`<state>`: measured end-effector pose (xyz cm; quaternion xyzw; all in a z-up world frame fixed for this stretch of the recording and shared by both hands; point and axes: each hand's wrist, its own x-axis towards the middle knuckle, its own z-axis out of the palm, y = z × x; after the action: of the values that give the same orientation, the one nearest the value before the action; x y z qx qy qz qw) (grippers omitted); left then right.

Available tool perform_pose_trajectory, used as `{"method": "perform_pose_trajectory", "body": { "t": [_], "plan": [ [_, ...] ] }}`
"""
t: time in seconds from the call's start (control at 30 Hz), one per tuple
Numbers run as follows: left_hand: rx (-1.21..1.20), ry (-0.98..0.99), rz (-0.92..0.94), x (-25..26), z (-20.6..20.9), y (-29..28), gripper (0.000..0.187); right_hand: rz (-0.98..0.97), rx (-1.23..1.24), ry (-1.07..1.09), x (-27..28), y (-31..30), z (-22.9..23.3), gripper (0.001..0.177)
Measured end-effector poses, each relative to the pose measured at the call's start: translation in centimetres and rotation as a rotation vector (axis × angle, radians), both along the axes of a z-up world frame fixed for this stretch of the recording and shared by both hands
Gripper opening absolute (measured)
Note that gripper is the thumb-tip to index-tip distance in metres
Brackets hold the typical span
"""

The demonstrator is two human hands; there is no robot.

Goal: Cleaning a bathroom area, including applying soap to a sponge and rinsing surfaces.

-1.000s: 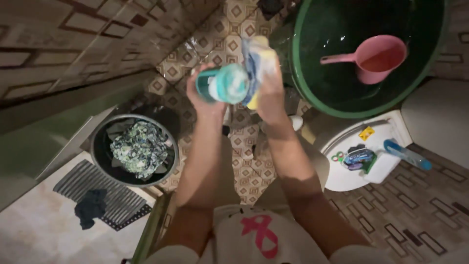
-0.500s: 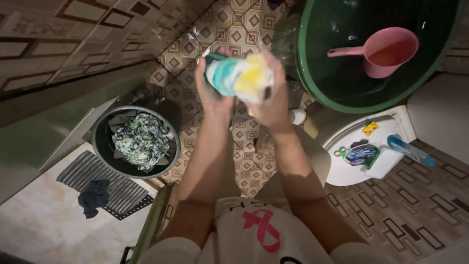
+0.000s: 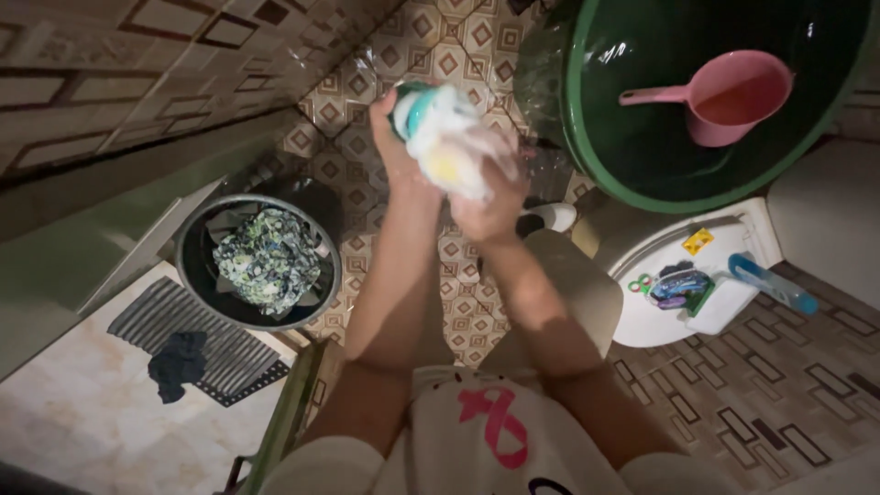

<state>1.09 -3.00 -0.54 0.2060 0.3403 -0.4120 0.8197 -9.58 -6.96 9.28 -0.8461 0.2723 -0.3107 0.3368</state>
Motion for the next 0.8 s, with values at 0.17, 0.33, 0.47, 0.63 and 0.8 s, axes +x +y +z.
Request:
{"method": "perform_pose_trajectory", "body": {
  "t": [0.17,0.33,0.47,0.63,0.8],
  "plan": [
    [-0.240,0.093,0.004,0.1,1.8,-0.2,0.047,-0.082,0.338,-0.244,0.5,-1.4,-1.2,0.026],
    [-0.065,-0.021,-0.048,-0.4,-0.3,0.5,0.046,-0.072,0.311,-0.296,-1.9,0.7,-8.0,0.035],
    [-0.178,-0.039,-0.085,0.3,-3.2,1.1,0.046,-0.096,0.226,-0.240,-1.1,-0.1,-8.3,0.026],
    [-0.050,0.082,0.028,1.1,0.4,0.0,0.039,-0.109,0.298,-0.180,2.0,-1.2,-1.2,0.030],
    [-0.045,0.195,-0.032,-0.1,0.3,0.3,0.046,-0.060,0.416,-0.325,2.3,-2.5,0.1,0.032]
  ]
}}
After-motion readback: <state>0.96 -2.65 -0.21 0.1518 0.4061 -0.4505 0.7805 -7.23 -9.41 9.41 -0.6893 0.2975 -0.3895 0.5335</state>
